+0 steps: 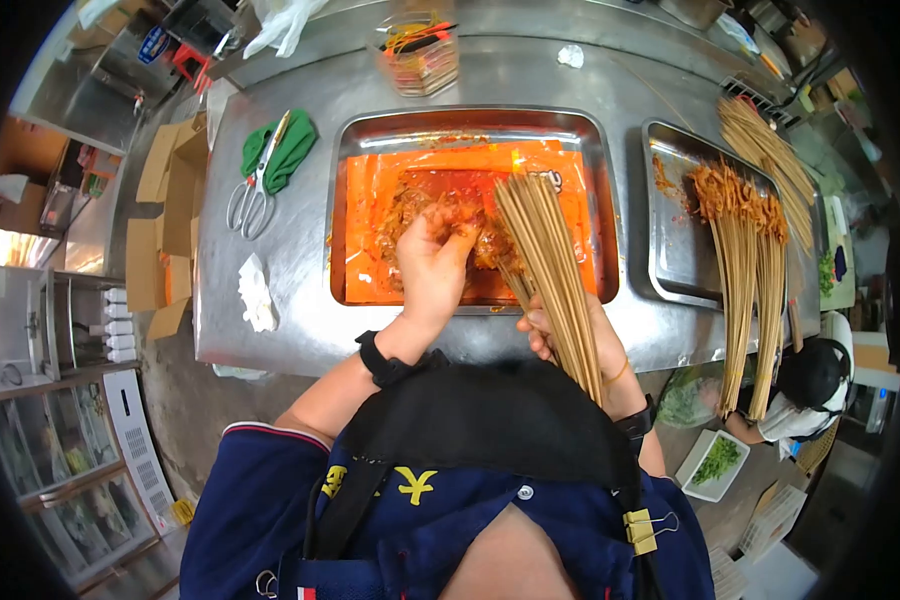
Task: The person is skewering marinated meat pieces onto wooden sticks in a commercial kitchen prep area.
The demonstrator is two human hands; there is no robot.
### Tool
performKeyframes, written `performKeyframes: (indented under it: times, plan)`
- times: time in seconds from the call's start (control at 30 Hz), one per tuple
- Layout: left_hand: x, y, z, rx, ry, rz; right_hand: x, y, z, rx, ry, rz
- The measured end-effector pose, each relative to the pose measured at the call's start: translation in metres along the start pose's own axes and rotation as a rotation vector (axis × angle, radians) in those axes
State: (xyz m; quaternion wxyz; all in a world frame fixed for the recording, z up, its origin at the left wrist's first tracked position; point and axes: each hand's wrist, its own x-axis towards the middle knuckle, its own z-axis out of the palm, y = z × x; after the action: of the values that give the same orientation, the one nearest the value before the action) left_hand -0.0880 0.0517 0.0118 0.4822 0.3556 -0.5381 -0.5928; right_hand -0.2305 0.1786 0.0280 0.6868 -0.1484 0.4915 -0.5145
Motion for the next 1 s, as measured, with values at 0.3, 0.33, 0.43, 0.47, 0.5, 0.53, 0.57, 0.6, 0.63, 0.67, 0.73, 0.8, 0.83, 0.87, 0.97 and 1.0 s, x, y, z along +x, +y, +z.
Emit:
performKeyframes:
  times: [0.3,0.33,0.43,0.47,0.5,0.53,0.57,0.6,0.63,0.67,0.73,0.8,0.83,0.87,0.97,1.0]
  plan:
    - [-0.02,-0.008,0.008,-0.079,-0.169,-0.079,0.003,0.002,-0.002,0.016,-0.001,-0.026]
    - [-0.022,-0.007,0.009,-0.093,-0.218,-0.115,0.002,0.003,-0.002,0.015,0.008,-0.028]
    - [-0.023,-0.006,0.008,-0.063,-0.334,-0.22,-0.001,0.004,-0.006,0.07,0.032,-0.045]
    - [-0.021,-0.008,0.008,-0.058,-0.292,-0.198,-0.001,0.005,-0.006,0.076,0.031,-0.043]
    - [-0.018,-0.011,0.008,-0.053,-0.251,-0.173,-0.001,0.005,-0.007,0.08,0.028,-0.045]
    - [-0.015,-0.013,0.008,-0.047,-0.208,-0.149,0.0,0.005,-0.007,0.084,0.024,-0.044]
    - [-0.009,-0.014,0.004,-0.165,-0.158,-0.302,-0.001,0.003,-0.006,0.083,0.03,-0.035]
    - [-0.007,-0.012,0.008,-0.16,-0.142,-0.208,-0.003,0.002,-0.003,0.085,0.045,-0.023]
    - [-0.009,-0.013,0.009,-0.169,-0.153,-0.236,-0.006,0.0,-0.003,0.085,0.059,-0.014]
    - [-0.007,-0.013,0.009,-0.176,-0.163,-0.256,-0.007,0.0,-0.004,0.079,0.062,-0.017]
    - [-0.007,-0.022,0.012,-0.125,-0.076,-0.104,-0.003,0.002,-0.005,0.066,0.045,-0.021]
    - [-0.008,-0.021,0.013,-0.132,-0.072,-0.099,-0.003,0.003,-0.007,0.08,0.028,-0.006]
    - [-0.009,-0.015,0.013,-0.165,-0.116,-0.172,-0.005,0.002,-0.005,0.072,0.045,0.001]
    - [-0.008,-0.011,0.012,-0.196,-0.16,-0.24,-0.006,0.0,-0.004,0.063,0.06,0.006]
    - [-0.008,-0.01,0.007,-0.135,-0.21,-0.453,-0.002,0.0,-0.005,0.056,0.032,-0.001]
    - [-0.008,-0.015,0.008,-0.153,-0.194,-0.427,-0.001,0.0,-0.005,0.053,0.02,-0.004]
